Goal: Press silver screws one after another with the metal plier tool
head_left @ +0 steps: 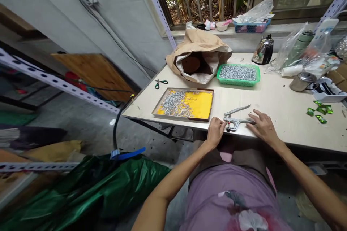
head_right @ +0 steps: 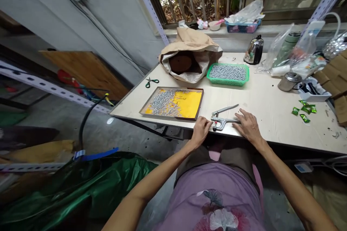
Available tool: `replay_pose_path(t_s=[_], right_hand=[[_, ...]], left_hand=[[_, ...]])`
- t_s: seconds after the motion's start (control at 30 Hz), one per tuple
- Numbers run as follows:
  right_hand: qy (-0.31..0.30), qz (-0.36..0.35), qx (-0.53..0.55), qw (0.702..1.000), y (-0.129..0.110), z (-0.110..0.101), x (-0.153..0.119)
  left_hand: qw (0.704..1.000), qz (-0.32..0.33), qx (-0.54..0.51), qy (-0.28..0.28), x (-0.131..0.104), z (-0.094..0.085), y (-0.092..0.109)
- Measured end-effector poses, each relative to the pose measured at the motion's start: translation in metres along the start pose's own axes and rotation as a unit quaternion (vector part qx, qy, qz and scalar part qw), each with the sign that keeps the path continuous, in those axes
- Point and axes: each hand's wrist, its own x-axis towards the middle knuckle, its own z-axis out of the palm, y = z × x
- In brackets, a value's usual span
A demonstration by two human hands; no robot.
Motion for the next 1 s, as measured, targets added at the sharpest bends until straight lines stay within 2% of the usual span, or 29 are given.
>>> replay_pose_path(t_s=[0.1,0.17,0.23,0.3,0.5,0.67,0.73,0.83,0.9,1.0], right_hand=[[-0.002,-0.010,-0.010,1.000,-0.001,-0.001,0.002],[-0.008,-0.024,-0.014,1.000,-0.002,-0.003,0.003],[-0.011,-0.042,-0.016,0.999,-0.002,-0.003,0.005],[-0.016,-0.059,-0.013,0.998,-0.001,-0.002,0.006],[-0.020,-0.059,0.003,0.998,0.005,0.009,0.004],[0.004,-0.021,-0.009,1.000,0.002,0.010,0.002],[0.011,-0.026,-0.008,1.000,-0.001,0.005,0.004],[0.011,-0.042,-0.008,0.999,-0.006,-0.007,0.009],[0.006,-0.042,-0.011,0.999,-0.009,-0.013,0.012],[0.020,-0.039,-0.011,0.999,-0.011,-0.017,0.014]], left_hand=[[0.993,-0.072,0.060,-0.078,0.015,-0.006,0.017],[0.978,-0.115,0.081,-0.154,0.027,-0.013,0.029],[0.957,-0.136,0.100,-0.236,0.038,-0.022,0.039],[0.941,-0.134,0.121,-0.288,0.048,-0.032,0.046],[0.932,-0.118,0.127,-0.318,0.064,-0.054,0.057],[0.917,-0.143,0.054,-0.369,0.060,-0.059,0.048],[0.916,-0.163,0.022,-0.365,0.061,-0.059,0.041],[0.930,-0.179,-0.013,-0.319,0.075,-0.061,0.036],[0.947,-0.171,-0.028,-0.270,0.095,-0.063,0.041],[0.978,-0.116,-0.002,-0.171,0.140,-0.068,0.061]])
